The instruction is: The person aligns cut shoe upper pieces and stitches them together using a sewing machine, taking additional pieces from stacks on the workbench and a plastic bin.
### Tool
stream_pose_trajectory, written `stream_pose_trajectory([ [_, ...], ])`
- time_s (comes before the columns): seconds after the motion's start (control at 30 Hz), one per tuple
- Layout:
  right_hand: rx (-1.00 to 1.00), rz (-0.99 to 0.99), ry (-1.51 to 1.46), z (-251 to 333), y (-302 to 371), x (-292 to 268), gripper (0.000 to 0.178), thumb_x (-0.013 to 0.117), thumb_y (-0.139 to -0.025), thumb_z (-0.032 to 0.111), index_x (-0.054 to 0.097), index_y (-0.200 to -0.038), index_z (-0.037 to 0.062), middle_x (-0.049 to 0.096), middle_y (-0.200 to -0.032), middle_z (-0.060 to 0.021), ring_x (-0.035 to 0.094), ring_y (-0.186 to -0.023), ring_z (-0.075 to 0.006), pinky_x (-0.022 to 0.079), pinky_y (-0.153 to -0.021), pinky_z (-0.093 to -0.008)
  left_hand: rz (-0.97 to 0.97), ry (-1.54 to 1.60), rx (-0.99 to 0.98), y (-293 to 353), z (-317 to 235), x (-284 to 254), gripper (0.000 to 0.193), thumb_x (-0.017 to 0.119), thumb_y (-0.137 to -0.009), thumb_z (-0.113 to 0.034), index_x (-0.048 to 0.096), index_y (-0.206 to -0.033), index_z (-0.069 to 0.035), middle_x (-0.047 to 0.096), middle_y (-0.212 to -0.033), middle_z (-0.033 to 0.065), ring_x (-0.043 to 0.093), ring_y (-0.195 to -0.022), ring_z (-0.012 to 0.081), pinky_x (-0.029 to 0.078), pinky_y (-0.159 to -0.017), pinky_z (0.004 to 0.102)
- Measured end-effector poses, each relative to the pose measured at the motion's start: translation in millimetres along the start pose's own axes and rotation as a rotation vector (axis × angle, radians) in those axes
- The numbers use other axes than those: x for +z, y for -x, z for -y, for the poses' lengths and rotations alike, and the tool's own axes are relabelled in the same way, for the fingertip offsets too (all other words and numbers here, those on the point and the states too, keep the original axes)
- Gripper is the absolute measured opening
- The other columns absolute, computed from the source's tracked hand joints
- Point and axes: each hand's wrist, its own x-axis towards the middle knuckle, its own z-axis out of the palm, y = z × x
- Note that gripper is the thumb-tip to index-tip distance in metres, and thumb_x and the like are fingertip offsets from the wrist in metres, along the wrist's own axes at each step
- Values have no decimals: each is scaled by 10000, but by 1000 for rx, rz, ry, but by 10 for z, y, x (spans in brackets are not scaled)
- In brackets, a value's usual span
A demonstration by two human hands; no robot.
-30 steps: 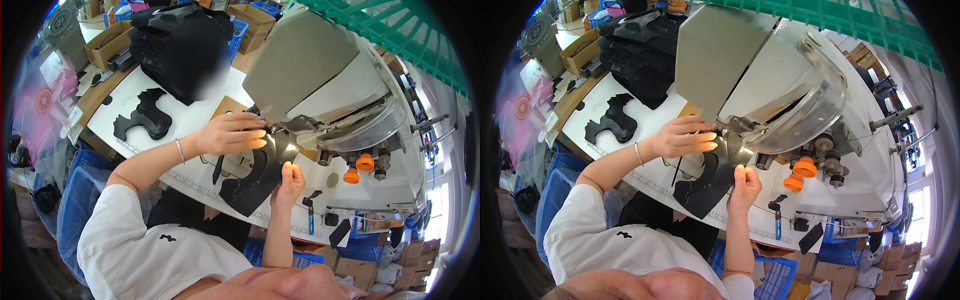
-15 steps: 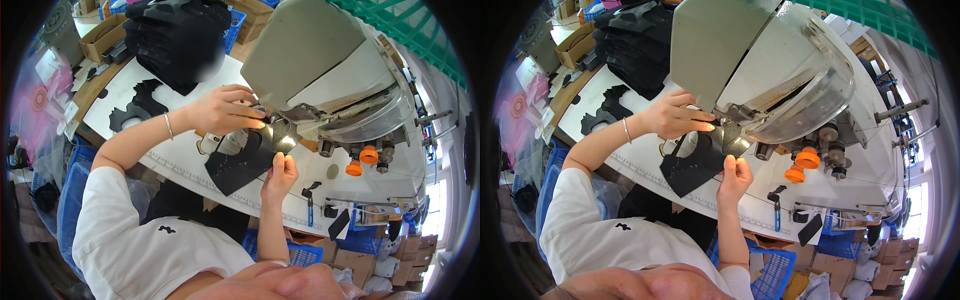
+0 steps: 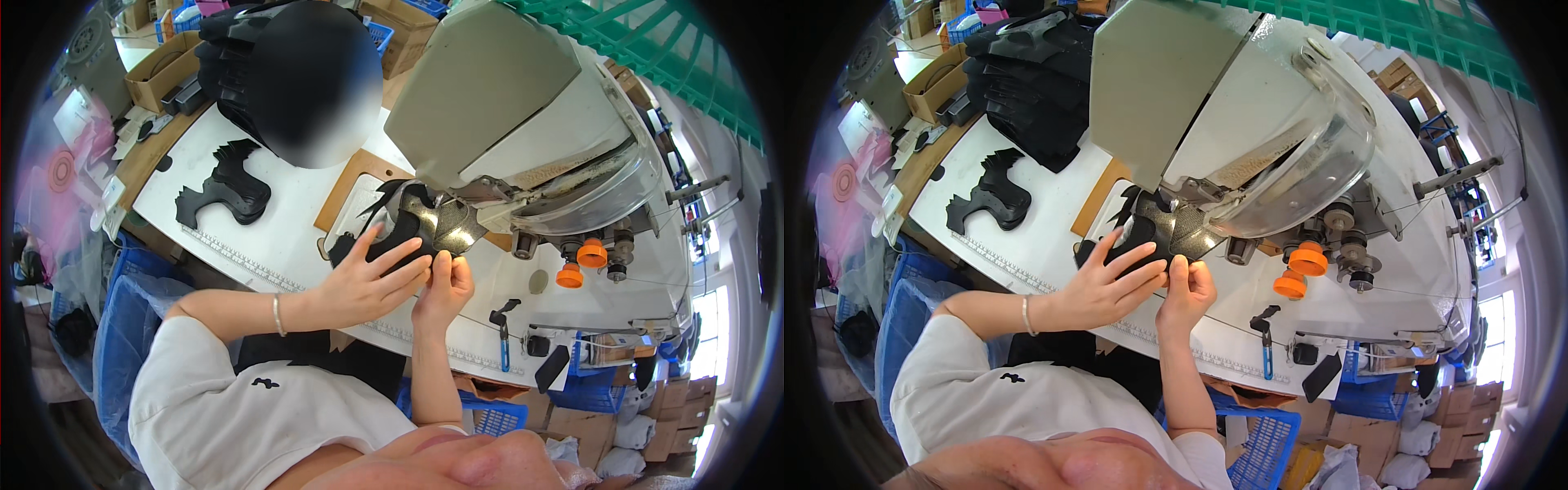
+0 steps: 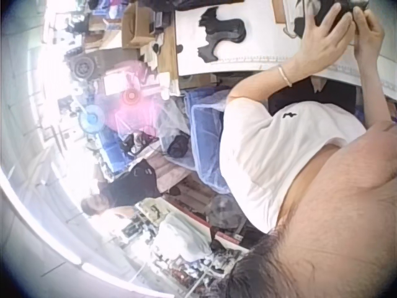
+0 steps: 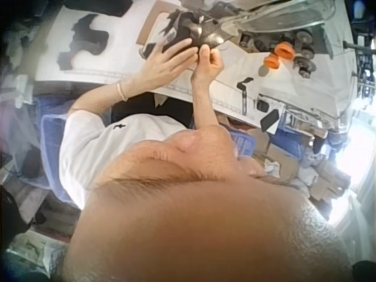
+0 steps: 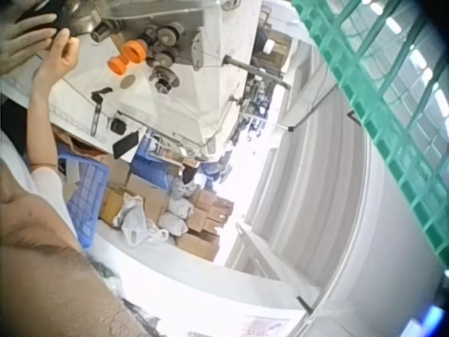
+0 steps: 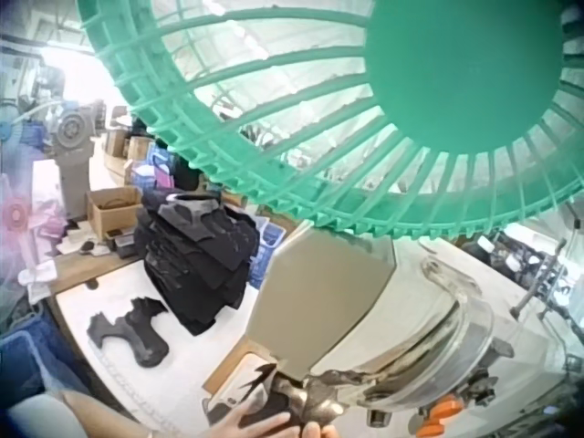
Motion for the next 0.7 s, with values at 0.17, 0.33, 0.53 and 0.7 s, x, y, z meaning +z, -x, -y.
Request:
stream_pose_trajectory([
  [0.17,0,-125,79,12,-26,-98,377,675,-905,123,417,-632,109,433,-600,68,365,-568,-18,286,-495,-204,-316,-39,65,-98,-91,166,221,660,-789,-117,699,-1005,-93,649,-1182,47,598,-1186,241,399,-1010,508],
  [0.33,20,-72,-30,-106,65,-105,336,668,-916,130,462,-652,104,473,-620,58,398,-566,-20,315,-497,-203,-341,-100,-20,-77,-186,125,178,666,-769,-133,707,-941,-107,695,-1113,32,627,-1116,217,420,-957,420],
  [0.53,109,17,-148,-87,34,-154,311,687,-915,180,524,-667,85,529,-633,35,460,-578,-34,360,-527,-205,-390,-162,1,-115,-214,180,136,652,-785,-108,696,-914,-107,699,-1086,17,643,-1082,206,424,-922,405],
  [0.7,151,56,-186,-95,-64,-200,275,685,-912,176,552,-693,76,545,-659,31,473,-589,-44,373,-543,-209,-400,-121,-54,-139,-211,258,143,658,-775,-58,677,-907,-109,708,-1072,16,646,-1075,219,402,-957,419],
])
